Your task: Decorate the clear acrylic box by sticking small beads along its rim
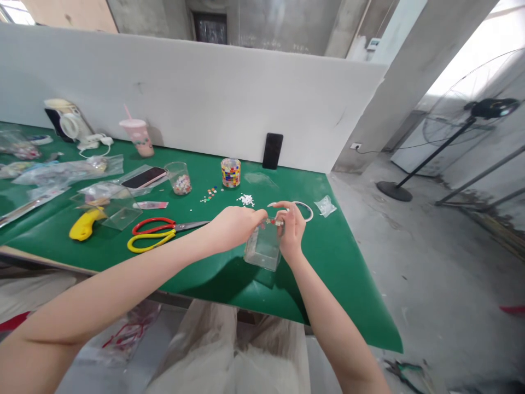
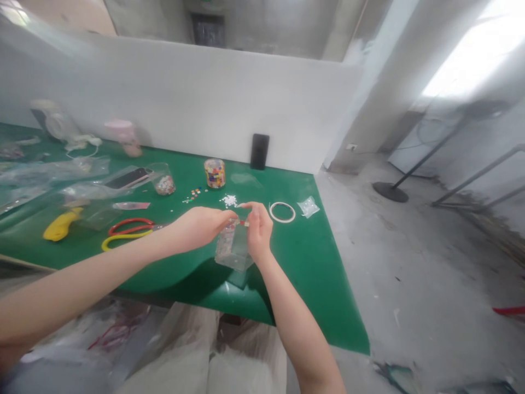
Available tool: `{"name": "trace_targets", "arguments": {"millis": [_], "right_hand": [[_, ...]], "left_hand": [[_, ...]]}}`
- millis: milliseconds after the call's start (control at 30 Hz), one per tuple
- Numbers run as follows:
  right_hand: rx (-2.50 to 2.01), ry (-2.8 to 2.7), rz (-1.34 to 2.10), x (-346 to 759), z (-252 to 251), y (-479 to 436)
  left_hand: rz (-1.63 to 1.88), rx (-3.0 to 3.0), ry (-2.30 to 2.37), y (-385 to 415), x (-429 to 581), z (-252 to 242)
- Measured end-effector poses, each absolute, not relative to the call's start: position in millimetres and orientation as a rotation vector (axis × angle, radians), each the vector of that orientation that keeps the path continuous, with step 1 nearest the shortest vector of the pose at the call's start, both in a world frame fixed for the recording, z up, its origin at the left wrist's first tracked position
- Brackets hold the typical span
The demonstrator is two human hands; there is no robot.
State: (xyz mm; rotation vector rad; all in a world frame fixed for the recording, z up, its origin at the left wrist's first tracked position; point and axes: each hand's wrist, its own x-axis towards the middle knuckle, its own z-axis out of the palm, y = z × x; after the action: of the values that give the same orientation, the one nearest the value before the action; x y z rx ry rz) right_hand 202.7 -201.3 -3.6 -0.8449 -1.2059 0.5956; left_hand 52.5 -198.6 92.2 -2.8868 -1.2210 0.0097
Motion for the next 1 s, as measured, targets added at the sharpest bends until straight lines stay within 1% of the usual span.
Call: {"name": "trace_targets", "arguments": {"millis": [500,767,1000], "right_hand": [[-0.835,-1.188,0.605,203.8,-4.0,-200.3],[-0.875,-1.143,0.634,202.7,-0.5,-199.6],[-0.942,-1.108,0.678,203.7,3.4,-198.7]], "left_hand": [[-0.055,-2.915,-1.249,-193.6,54.6,82.4],[-0.23,-2.865,-1.322,-187.9,43.3,88.4],[-0.157,-2.916,-1.332,-194.6,39.7,81.6]]}}
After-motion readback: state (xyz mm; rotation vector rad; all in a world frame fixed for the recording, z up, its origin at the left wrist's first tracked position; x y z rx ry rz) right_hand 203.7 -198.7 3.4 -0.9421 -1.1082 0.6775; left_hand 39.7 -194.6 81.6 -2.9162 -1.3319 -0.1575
